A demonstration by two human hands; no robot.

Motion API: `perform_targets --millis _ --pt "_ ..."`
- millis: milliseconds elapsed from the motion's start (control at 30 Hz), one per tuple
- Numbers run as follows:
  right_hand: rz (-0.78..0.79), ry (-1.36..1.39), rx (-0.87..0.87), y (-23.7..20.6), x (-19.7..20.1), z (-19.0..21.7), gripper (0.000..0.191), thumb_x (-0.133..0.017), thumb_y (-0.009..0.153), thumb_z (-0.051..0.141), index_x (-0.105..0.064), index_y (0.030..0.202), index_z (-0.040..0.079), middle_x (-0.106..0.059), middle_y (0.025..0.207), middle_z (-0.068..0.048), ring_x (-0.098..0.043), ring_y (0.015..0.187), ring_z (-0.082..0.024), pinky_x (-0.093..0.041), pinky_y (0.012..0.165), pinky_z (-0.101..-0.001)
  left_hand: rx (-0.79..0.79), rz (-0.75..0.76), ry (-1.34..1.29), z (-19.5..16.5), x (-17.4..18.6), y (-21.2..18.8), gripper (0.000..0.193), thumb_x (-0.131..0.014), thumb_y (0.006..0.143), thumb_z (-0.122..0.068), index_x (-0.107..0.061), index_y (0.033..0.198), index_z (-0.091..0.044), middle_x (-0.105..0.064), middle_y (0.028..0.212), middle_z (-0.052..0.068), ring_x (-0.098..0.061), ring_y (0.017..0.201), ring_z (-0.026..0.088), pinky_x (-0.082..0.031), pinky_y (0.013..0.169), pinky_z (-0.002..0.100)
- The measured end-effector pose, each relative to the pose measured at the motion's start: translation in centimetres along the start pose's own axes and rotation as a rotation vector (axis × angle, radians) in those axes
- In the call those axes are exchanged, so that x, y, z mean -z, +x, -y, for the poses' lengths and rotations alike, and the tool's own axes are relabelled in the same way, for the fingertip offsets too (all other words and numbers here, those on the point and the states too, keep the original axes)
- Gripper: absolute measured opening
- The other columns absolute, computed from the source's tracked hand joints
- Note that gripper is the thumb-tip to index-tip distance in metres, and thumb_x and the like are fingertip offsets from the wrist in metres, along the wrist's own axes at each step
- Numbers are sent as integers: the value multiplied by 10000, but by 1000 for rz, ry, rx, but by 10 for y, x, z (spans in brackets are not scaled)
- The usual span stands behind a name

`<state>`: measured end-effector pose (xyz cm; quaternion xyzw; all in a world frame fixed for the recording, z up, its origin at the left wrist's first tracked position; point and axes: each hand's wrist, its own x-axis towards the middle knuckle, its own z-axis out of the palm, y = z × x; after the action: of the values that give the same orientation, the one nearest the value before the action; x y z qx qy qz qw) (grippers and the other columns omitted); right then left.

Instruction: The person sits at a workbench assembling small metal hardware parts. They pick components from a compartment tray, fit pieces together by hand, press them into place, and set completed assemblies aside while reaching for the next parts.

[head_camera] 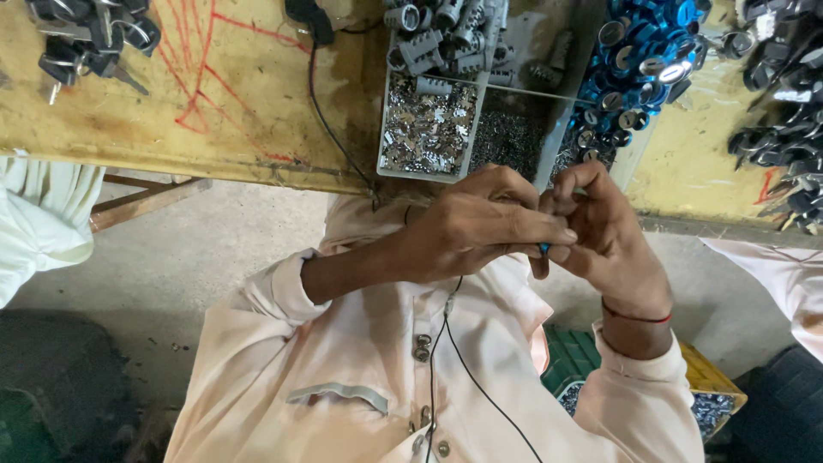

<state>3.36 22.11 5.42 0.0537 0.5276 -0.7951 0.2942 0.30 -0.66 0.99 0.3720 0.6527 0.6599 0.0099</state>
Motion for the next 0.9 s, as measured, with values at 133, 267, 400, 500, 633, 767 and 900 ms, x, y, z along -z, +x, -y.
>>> perform_targets --millis 133,267,400,500,633,767,900 --pt "-41 -197 -42 -3 6 22 537 -662 891 -89 -459 1369 47 -658 1079 -112 -704 916 -189 -618 769 -332 9 -29 40 3 0 4 428 -817 923 -54 -642 1308 -119 -696 1187 -21 -624 1147 224 -508 968 389" --pt "-852 -1397 247 3 63 52 185 -629 1151 -40 -596 1329 -3 -696 1162 -162 -699 972 -267 -543 816 -363 -17 -82 67 15 10 9 370 -807 984 -46 -633 1304 -112 -686 1205 -14 -599 1102 236 -529 961 367" --pt "-779 -1893 460 11 116 36 256 -700 956 -48 -529 1142 -90 -542 1096 -267 -571 1077 -415 -457 879 -442 6 -105 62 21 17 13 359 -819 954 -66 -640 1264 -94 -689 1182 -1 -600 1110 255 -533 935 364" --pt "-821 -1752 381 -3 141 29 162 -649 1012 -79 -522 1113 -74 -536 1062 -219 -554 1032 -391 -432 887 -451 23 -117 64 19 18 14 356 -823 941 -61 -643 1247 -88 -692 1163 7 -599 1095 258 -532 919 371" --pt "-905 -1206 488 -23 157 35 67 -554 1106 -69 -559 1173 -62 -601 1061 -120 -562 889 -211 -458 811 -326 59 -113 78 15 19 19 332 -789 931 -12 -658 1224 -94 -697 1150 7 -607 1046 240 -537 915 371" --pt "-973 -833 471 -28 146 36 72 -551 1216 18 -593 1236 -37 -644 1046 -65 -574 791 -96 -482 717 -258 61 -112 52 13 19 23 332 -819 922 -47 -661 1210 -90 -683 1112 19 -598 1072 259 -533 908 380" --pt "-801 -521 496 -26 128 36 157 -495 1176 -13 -591 1291 -59 -611 1084 -81 -578 797 -141 -503 747 -281 86 -102 30 14 20 24 335 -818 924 -53 -665 1218 -94 -679 1093 25 -604 1075 247 -538 902 372"
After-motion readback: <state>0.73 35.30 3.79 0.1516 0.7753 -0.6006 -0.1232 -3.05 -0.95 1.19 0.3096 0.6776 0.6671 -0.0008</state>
